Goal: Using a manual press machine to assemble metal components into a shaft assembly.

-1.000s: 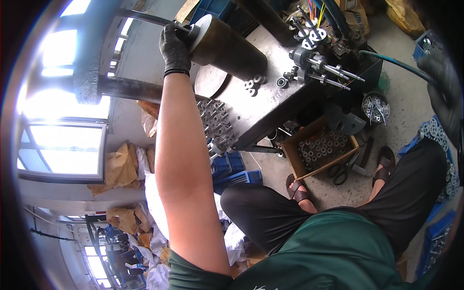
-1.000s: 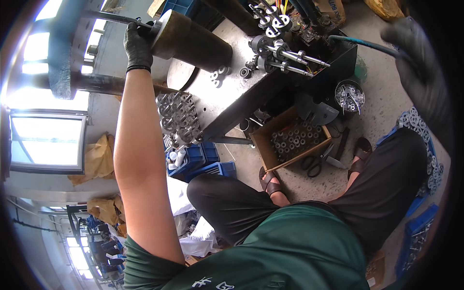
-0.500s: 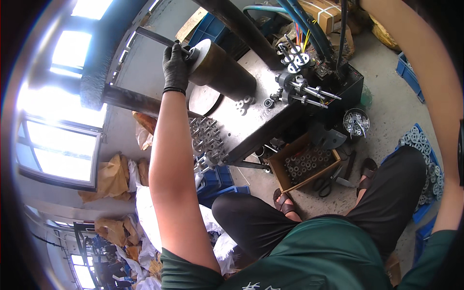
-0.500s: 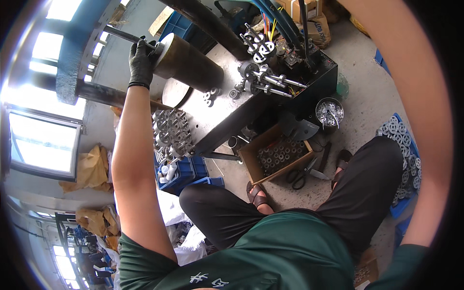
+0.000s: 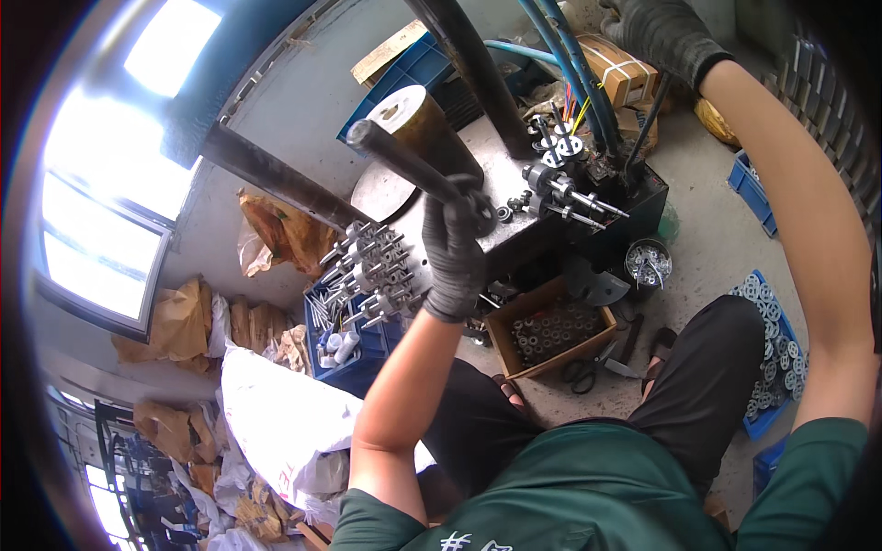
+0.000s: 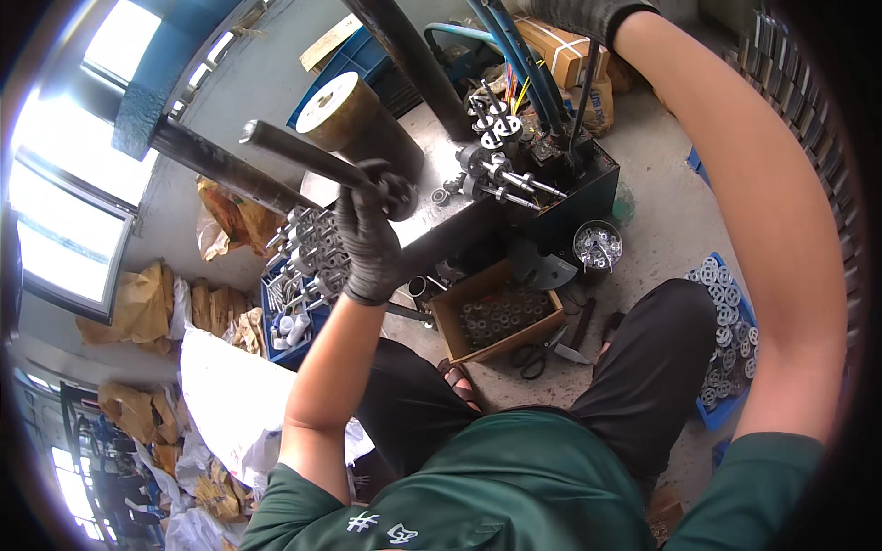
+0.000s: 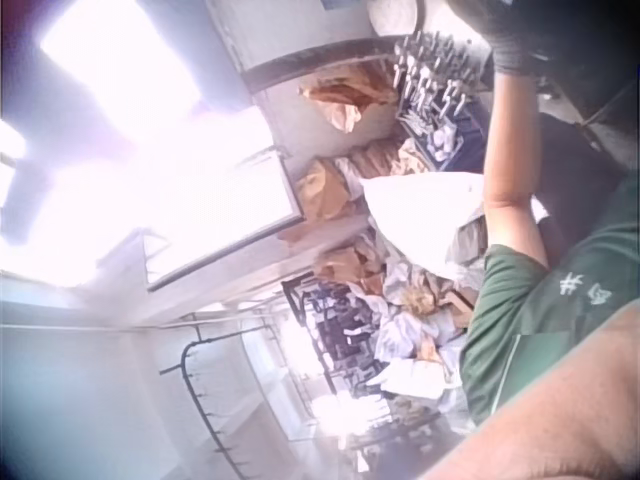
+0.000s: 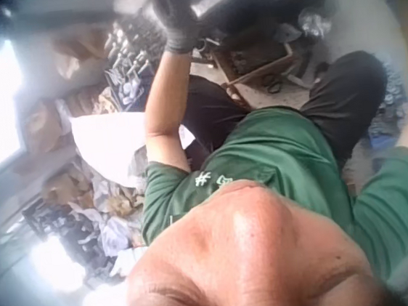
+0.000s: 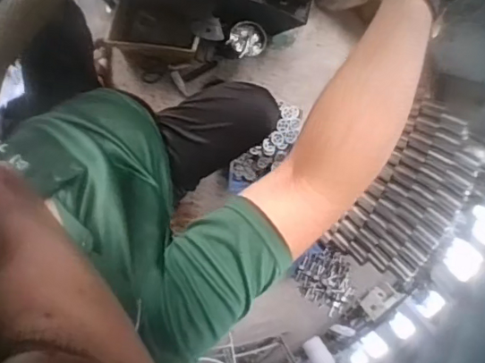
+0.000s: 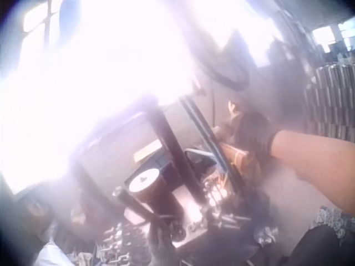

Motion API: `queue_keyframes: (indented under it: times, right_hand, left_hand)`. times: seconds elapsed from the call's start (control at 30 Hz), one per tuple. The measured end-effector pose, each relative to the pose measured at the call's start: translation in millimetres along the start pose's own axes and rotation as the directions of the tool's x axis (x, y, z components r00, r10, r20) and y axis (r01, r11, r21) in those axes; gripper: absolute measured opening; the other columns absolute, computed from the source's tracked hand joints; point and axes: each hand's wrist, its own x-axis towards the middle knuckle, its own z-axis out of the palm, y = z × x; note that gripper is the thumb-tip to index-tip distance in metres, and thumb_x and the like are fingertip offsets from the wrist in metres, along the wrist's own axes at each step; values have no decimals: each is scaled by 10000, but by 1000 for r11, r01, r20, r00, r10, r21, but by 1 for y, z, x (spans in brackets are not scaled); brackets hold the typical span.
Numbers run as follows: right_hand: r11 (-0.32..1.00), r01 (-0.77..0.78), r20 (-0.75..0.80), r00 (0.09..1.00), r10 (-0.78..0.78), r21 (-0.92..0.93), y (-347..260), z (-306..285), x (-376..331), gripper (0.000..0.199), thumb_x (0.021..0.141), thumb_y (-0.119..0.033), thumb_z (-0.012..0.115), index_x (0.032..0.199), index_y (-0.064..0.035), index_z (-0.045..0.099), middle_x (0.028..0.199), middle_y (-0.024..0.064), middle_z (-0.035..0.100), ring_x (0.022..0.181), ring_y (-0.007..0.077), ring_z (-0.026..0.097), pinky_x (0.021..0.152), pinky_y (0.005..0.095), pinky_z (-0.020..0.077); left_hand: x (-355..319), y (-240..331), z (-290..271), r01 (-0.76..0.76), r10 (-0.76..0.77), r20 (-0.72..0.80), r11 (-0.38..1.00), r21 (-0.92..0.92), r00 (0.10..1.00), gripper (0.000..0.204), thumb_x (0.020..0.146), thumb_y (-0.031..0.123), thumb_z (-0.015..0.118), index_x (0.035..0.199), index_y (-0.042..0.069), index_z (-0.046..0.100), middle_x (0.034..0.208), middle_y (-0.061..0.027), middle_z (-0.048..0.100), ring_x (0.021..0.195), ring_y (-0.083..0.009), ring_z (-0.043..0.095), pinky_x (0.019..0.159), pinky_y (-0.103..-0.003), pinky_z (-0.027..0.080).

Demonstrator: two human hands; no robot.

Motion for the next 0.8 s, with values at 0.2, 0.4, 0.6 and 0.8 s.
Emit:
queue_keyframes:
  times: [0.2, 0.4, 0.6, 0.8]
  right_hand:
    - [899, -222, -89, 958, 274, 378, -8, 5, -56, 202, 957, -143, 614, 1128, -62, 684, 932, 154, 727, 848, 310, 724, 802, 401, 570]
    - [814, 123, -168, 985, -32, 568, -40, -34, -156, 263, 883, -62, 672, 1144, -30, 653, 867, 184, 678, 745, 314, 689, 684, 403, 562]
    - [659, 302, -242, 953, -183, 689, -115, -74, -179, 363, 751, 19, 701, 1109, -13, 645, 978, 159, 688, 855, 339, 675, 760, 425, 546]
    - [-70, -211, 219, 966, 137, 975, -211, 14, -213, 324, 866, -47, 706, 1180, -9, 635, 1036, 137, 699, 938, 293, 686, 857, 395, 556]
  left_hand:
    - [-75, -69, 1, 629, -702, -114, 688, -360, 703, 545, 1010, 597, 514, 959, 66, 627, 639, -7, 539, 562, -133, 565, 530, -343, 539]
    - [-55, -74, -13, 741, -952, 37, 211, -637, 304, 207, 938, 260, 475, 822, 135, 593, 594, 48, 507, 483, -118, 485, 460, -289, 453]
    - [-57, -86, -18, 743, -952, 34, 215, -634, 305, 200, 931, 254, 478, 855, 113, 599, 594, 41, 501, 470, -128, 471, 441, -311, 431]
    - [-78, -82, -11, 777, -935, 157, 163, -609, 319, 286, 951, 245, 434, 973, 34, 626, 662, -19, 550, 563, -178, 549, 569, -371, 529]
